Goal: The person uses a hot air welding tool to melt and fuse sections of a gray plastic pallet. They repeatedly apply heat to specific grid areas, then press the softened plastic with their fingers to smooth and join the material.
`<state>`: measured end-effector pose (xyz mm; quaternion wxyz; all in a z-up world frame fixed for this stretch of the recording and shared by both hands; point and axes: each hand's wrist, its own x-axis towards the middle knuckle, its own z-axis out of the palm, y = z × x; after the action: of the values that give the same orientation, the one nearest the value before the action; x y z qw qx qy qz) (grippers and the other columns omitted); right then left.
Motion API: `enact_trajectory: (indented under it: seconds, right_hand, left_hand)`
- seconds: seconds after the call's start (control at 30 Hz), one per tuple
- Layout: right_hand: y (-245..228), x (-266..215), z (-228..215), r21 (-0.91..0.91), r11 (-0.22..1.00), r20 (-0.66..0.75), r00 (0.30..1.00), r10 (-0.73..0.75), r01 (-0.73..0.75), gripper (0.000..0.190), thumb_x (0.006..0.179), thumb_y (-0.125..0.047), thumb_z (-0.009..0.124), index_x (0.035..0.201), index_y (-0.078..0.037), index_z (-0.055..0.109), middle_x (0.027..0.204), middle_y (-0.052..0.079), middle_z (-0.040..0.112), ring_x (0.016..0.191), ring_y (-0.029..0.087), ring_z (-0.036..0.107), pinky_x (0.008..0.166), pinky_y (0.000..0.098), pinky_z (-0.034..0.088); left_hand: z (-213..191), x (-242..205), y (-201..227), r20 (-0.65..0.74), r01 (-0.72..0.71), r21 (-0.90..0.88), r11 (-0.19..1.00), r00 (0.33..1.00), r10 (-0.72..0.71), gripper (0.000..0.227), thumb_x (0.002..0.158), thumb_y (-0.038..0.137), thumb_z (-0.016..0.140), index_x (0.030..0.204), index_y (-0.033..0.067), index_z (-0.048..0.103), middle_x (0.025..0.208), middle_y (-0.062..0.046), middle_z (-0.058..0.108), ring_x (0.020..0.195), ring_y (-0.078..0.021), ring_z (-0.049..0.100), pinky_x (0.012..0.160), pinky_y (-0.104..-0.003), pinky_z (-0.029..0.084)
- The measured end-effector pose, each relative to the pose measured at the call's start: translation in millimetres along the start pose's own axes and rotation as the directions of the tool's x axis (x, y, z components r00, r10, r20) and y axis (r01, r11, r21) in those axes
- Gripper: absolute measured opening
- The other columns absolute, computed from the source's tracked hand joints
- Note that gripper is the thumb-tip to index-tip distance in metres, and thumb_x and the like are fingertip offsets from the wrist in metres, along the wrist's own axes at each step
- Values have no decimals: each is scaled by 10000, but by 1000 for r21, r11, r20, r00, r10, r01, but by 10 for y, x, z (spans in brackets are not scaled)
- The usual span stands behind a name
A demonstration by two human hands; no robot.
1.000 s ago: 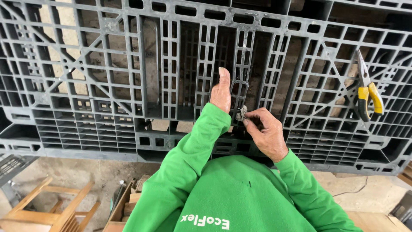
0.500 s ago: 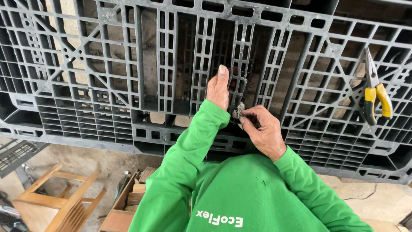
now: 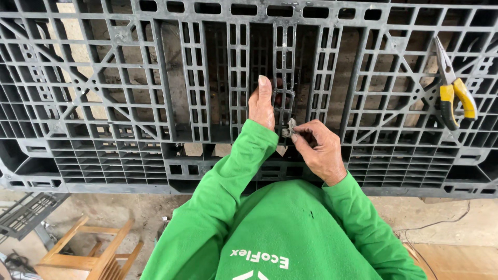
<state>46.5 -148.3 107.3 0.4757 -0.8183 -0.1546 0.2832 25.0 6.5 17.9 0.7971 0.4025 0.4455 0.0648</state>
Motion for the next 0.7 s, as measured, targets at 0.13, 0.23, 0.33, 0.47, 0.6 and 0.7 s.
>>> enact_trajectory:
  seconds: [0.13,0.23,0.33,0.47,0.6,0.7]
  right_hand:
    - [-5,0,-6,22,1000,-2,1000,-5,5,145,906,-21,752,1037,6,694,902,24,666,798,70,641,658,212,515]
    - [-20,-9,-31,98,995,17,1000,1,-3,151,910,-14,739,1049,9,686,944,36,665,837,78,638,697,220,518]
    - [-70,-55,-49,84,994,25,997,-71,69,122,937,2,735,1047,9,682,942,55,673,852,113,647,744,243,527]
    - [-174,-156,-27,65,976,12,978,-210,208,151,924,28,719,1062,12,658,984,78,672,878,150,674,777,265,541]
    - [-230,-248,-103,47,973,32,974,-226,224,165,904,29,716,1057,10,657,987,85,675,867,139,674,755,263,540]
    - [-204,-144,-272,9,988,-70,986,-153,154,140,934,21,722,1059,8,660,968,73,660,826,103,621,708,243,509]
  left_hand:
    - [-1,-10,37,42,15,-26,1000,999,-14,639,928,713,507,839,94,635,671,77,311,592,-78,253,490,-304,272]
    - [-10,-21,29,64,5,-49,999,998,-2,656,932,714,513,835,75,624,675,70,341,597,-83,270,492,-303,289]
    - [-8,0,-17,32,-41,-39,998,999,43,655,990,701,532,786,79,512,709,73,308,624,-83,251,502,-297,274]
    - [-15,37,-74,42,-52,-52,997,998,54,612,939,682,511,888,101,700,731,77,430,662,-66,331,567,-270,348]
    - [-28,41,-138,-10,1,-121,993,1000,-2,597,1022,628,567,839,60,586,784,58,435,701,-84,348,593,-300,368]
    - [11,73,-149,-15,42,-199,979,999,-46,583,996,595,605,914,20,644,844,10,583,744,-113,487,670,-325,474]
